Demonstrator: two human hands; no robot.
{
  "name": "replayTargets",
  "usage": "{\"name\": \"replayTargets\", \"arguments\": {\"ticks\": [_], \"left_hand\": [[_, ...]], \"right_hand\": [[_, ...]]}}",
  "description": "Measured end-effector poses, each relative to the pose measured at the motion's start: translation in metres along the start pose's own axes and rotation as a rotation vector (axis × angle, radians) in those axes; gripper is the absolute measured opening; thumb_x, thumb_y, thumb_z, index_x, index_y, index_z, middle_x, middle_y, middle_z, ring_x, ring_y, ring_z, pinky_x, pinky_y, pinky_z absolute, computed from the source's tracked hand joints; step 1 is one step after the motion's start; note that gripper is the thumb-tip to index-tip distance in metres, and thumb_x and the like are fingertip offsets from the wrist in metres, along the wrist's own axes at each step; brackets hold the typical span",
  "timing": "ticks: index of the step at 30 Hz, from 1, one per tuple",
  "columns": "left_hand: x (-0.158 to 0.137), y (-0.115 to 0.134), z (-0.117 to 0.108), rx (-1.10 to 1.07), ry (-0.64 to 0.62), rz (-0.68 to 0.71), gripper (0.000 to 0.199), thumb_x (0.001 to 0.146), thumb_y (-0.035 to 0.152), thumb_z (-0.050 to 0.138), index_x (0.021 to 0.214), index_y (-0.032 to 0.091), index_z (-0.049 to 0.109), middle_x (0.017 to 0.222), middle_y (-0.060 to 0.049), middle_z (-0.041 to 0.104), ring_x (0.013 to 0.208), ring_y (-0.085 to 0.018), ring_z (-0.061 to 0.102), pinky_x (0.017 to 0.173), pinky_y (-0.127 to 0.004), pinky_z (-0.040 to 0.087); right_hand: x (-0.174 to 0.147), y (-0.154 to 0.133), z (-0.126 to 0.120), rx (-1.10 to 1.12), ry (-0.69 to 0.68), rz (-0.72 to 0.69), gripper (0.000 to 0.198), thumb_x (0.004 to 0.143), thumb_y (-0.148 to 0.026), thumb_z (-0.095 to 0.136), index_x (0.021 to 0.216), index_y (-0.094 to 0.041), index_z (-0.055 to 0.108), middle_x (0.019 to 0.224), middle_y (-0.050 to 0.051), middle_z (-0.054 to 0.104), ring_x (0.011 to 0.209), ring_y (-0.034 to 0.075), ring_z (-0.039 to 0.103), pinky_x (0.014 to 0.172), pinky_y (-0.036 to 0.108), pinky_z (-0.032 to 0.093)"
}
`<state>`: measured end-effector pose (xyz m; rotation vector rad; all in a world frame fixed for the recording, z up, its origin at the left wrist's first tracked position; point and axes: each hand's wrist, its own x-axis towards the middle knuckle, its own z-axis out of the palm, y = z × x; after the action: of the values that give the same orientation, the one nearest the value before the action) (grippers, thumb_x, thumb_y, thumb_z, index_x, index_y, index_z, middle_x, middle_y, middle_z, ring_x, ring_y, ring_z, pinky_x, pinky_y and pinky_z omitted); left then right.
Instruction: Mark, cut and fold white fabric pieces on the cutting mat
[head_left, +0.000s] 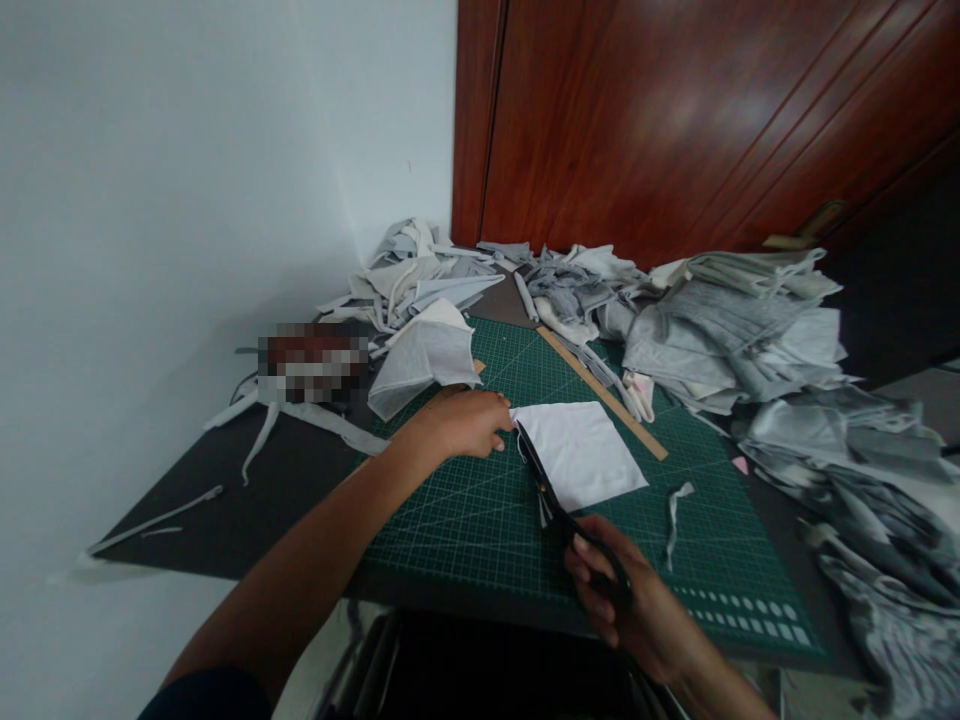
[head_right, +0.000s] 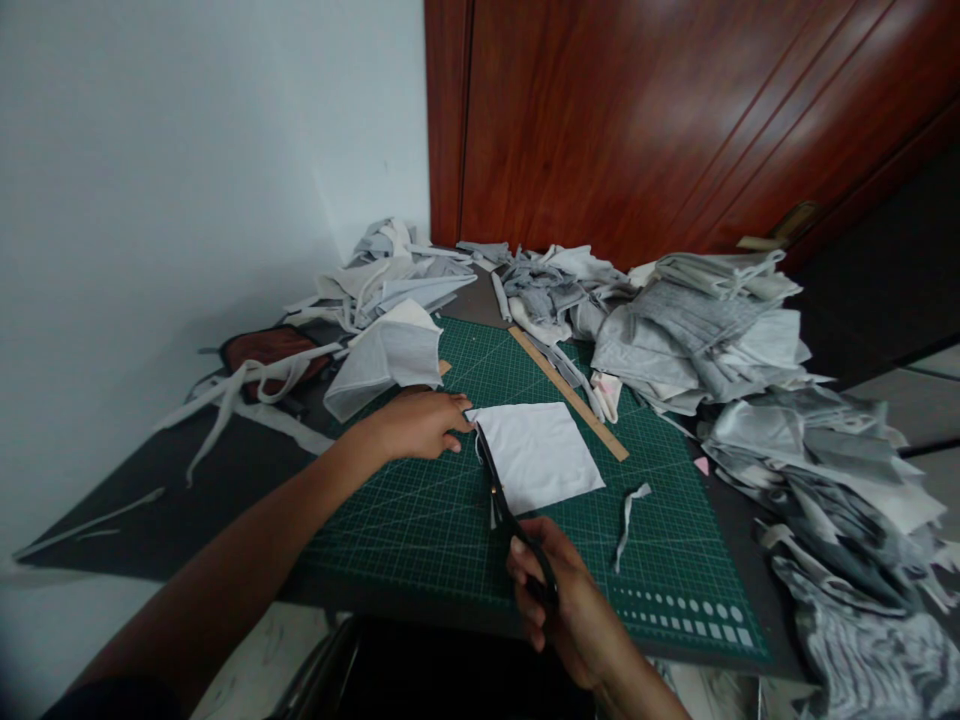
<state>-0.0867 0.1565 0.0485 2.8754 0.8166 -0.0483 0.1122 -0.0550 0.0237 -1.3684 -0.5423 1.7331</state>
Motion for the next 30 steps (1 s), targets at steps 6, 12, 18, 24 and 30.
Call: {"name": "replayTargets", "arguments": {"ticks": [6, 12, 18, 24, 30], "left_hand": [[0.0, 0.0, -0.001, -0.024, -0.018, -0.001, 0.016, 0.086, 0.031, 0.072, 0.1, 0.026, 0.076, 0.117, -0.007, 0.07, 0.1, -0.026, 0.069, 0.081, -0.034, 0.05], [0.0, -0.004, 0.003, -0.038, -0.009, -0.028, 0.019, 0.086, 0.03, 0.072, 0.104, 0.031, 0.076, 0.13, -0.003, 0.068, 0.112, -0.025, 0.065, 0.087, -0.034, 0.049], [-0.001, -0.003, 0.0, -0.012, -0.01, -0.001, 0.012, 0.087, 0.028, 0.068, 0.097, 0.027, 0.075, 0.12, -0.004, 0.071, 0.102, -0.023, 0.068, 0.08, -0.031, 0.049], [-0.001, -0.006, 0.001, -0.09, -0.007, -0.004, 0.014, 0.091, 0.027, 0.062, 0.093, 0.027, 0.076, 0.11, -0.002, 0.074, 0.098, -0.02, 0.068, 0.082, -0.029, 0.048], [0.001, -0.008, 0.006, -0.136, 0.062, -0.019, 0.019, 0.093, 0.03, 0.06, 0.106, 0.027, 0.074, 0.108, -0.003, 0.073, 0.099, -0.02, 0.067, 0.086, -0.029, 0.048]], "right_hand": [[-0.003, 0.0, 0.0, -0.01, 0.001, -0.003, 0.052, 0.07, -0.061, 0.084, 0.095, -0.025, 0.055, 0.067, -0.011, 0.049, 0.042, 0.003, 0.034, 0.031, 0.014, 0.03], [-0.002, -0.001, -0.005, 0.007, 0.008, 0.018, 0.05, 0.07, -0.058, 0.084, 0.094, -0.025, 0.054, 0.067, -0.011, 0.051, 0.041, 0.003, 0.034, 0.031, 0.013, 0.029], [0.005, 0.001, -0.004, -0.006, -0.039, -0.024, 0.044, 0.078, -0.056, 0.08, 0.097, -0.025, 0.055, 0.07, -0.01, 0.051, 0.043, 0.003, 0.037, 0.033, 0.014, 0.033], [0.002, 0.003, -0.003, -0.024, -0.017, -0.037, 0.044, 0.079, -0.054, 0.081, 0.099, -0.025, 0.056, 0.072, -0.01, 0.05, 0.044, 0.002, 0.038, 0.034, 0.014, 0.033], [0.004, 0.004, 0.001, -0.002, -0.001, -0.019, 0.05, 0.072, -0.059, 0.084, 0.098, -0.025, 0.057, 0.069, -0.01, 0.052, 0.043, 0.003, 0.037, 0.032, 0.015, 0.032]]}}
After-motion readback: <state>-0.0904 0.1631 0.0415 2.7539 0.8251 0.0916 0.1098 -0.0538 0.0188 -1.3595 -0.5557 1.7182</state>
